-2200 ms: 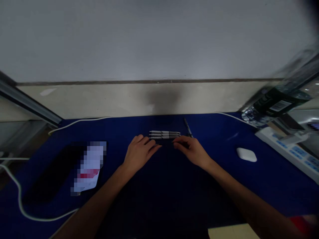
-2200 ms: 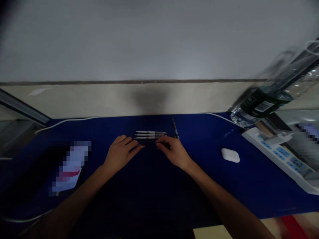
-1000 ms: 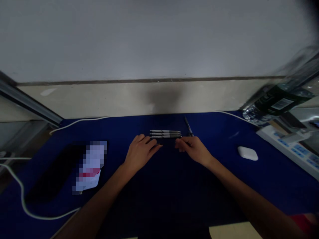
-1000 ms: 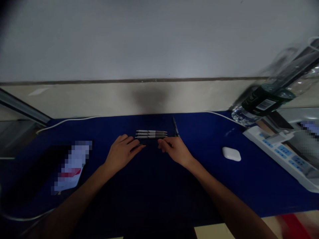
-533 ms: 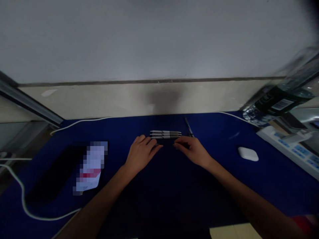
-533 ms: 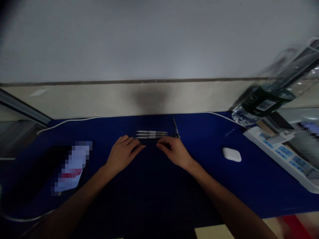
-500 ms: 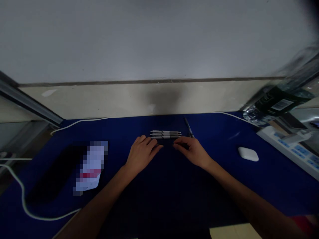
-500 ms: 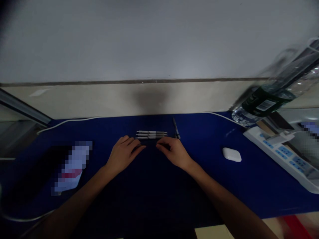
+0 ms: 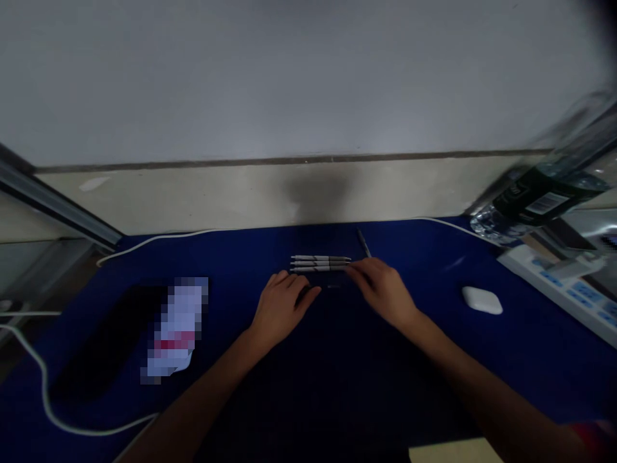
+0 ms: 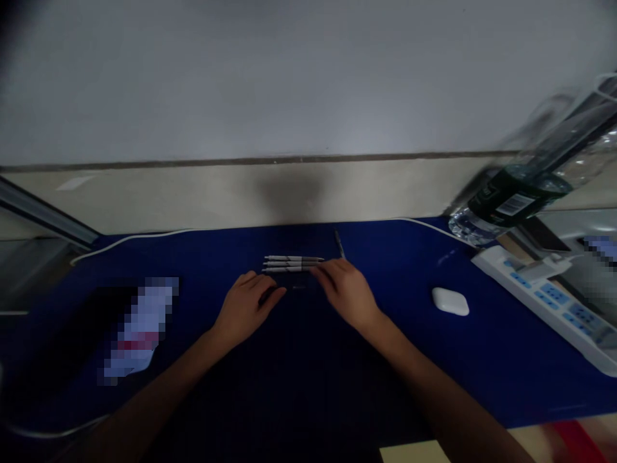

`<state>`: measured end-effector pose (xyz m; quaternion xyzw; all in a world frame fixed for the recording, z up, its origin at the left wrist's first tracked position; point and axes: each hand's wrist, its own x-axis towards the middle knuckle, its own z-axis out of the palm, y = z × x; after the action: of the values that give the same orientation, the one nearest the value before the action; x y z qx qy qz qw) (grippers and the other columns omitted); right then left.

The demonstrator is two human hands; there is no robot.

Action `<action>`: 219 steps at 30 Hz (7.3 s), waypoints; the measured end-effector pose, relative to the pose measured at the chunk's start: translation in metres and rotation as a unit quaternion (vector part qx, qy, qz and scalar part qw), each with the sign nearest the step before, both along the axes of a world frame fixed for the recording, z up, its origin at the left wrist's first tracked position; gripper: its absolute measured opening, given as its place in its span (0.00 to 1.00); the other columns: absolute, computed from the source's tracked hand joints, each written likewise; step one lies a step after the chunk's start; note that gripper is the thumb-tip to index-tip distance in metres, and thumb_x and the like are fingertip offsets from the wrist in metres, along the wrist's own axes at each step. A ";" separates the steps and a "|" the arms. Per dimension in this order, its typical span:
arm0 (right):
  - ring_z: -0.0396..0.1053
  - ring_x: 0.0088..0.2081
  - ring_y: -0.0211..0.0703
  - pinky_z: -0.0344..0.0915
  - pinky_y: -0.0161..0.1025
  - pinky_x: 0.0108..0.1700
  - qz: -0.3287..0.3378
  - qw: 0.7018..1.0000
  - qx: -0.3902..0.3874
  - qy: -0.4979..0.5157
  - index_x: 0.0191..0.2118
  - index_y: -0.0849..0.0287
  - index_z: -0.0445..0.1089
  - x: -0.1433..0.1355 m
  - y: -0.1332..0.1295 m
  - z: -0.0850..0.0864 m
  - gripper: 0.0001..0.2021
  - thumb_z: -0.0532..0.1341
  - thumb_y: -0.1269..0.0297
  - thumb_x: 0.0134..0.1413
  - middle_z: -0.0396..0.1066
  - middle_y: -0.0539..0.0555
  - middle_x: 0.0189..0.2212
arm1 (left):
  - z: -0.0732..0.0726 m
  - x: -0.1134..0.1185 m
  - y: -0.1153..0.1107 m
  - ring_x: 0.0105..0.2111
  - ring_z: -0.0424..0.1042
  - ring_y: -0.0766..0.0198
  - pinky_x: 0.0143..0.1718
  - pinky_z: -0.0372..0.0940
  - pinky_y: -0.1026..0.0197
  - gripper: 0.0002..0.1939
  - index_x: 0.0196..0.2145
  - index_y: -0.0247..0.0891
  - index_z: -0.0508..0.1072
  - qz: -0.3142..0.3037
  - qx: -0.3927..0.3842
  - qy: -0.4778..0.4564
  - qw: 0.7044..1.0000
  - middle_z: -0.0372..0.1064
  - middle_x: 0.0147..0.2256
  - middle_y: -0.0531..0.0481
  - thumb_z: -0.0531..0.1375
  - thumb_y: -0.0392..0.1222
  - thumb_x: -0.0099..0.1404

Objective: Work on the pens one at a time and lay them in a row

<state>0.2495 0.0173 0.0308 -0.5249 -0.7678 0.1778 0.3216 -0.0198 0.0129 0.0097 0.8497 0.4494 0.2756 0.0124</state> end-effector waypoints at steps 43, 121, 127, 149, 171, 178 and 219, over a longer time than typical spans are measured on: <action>0.78 0.30 0.47 0.75 0.44 0.35 -0.024 0.932 -0.156 0.326 0.46 0.56 0.83 -0.002 0.003 0.010 0.19 0.75 0.46 0.59 0.82 0.55 0.30 | -0.001 -0.007 0.005 0.34 0.72 0.54 0.39 0.62 0.53 0.22 0.39 0.39 0.80 0.074 0.060 -0.004 0.995 0.78 0.31 0.48 0.55 0.54 0.87; 0.75 0.29 0.48 0.68 0.44 0.34 0.070 0.967 -0.195 0.148 0.46 0.50 0.81 -0.022 -0.013 0.002 0.08 0.70 0.55 0.67 0.81 0.51 0.31 | -0.008 0.004 0.001 0.40 0.73 0.55 0.42 0.65 0.52 0.16 0.48 0.39 0.78 -0.057 0.068 0.081 0.993 0.76 0.37 0.48 0.53 0.45 0.88; 0.77 0.31 0.49 0.67 0.45 0.34 0.072 0.967 -0.200 0.138 0.42 0.51 0.80 -0.023 -0.013 0.005 0.09 0.69 0.53 0.68 0.82 0.52 0.32 | -0.009 0.005 0.000 0.40 0.74 0.55 0.43 0.66 0.52 0.15 0.49 0.37 0.77 -0.075 0.079 0.077 0.991 0.76 0.37 0.48 0.53 0.44 0.88; 0.75 0.33 0.49 0.65 0.45 0.38 0.098 0.977 -0.182 0.058 0.32 0.54 0.74 -0.024 -0.015 0.005 0.19 0.58 0.57 0.78 0.78 0.54 0.31 | -0.014 0.008 -0.002 0.39 0.73 0.56 0.43 0.68 0.53 0.17 0.47 0.37 0.75 -0.112 0.070 0.074 0.988 0.76 0.37 0.50 0.49 0.43 0.89; 0.70 0.29 0.45 0.61 0.43 0.36 0.117 0.962 -0.237 0.068 0.31 0.55 0.72 -0.023 -0.014 0.008 0.21 0.55 0.55 0.79 0.74 0.53 0.27 | -0.008 0.011 -0.007 0.35 0.73 0.57 0.40 0.66 0.53 0.17 0.44 0.38 0.76 -0.107 0.123 0.085 0.983 0.74 0.34 0.50 0.50 0.42 0.89; 0.59 0.20 0.39 0.58 0.41 0.29 0.117 0.910 -0.355 0.179 0.39 0.56 0.72 -0.018 -0.014 0.014 0.25 0.52 0.41 0.81 0.63 0.45 0.18 | 0.004 -0.001 0.000 0.41 0.78 0.55 0.44 0.72 0.54 0.14 0.49 0.40 0.76 0.006 0.060 -0.070 0.996 0.78 0.40 0.46 0.51 0.45 0.88; 0.69 0.26 0.40 0.64 0.38 0.31 0.265 0.706 -0.557 0.348 0.43 0.57 0.80 -0.027 -0.032 0.011 0.18 0.65 0.46 0.74 0.73 0.50 0.27 | 0.019 0.023 -0.019 0.21 0.68 0.65 0.28 0.64 0.61 0.26 0.42 0.39 0.80 -0.105 -0.450 -0.333 0.822 0.69 0.21 0.55 0.63 0.68 0.76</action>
<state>0.2230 -0.0145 0.0419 -0.2844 -0.4706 0.8208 0.1547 0.0033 -0.0063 0.0285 0.6487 0.4001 0.3058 0.5706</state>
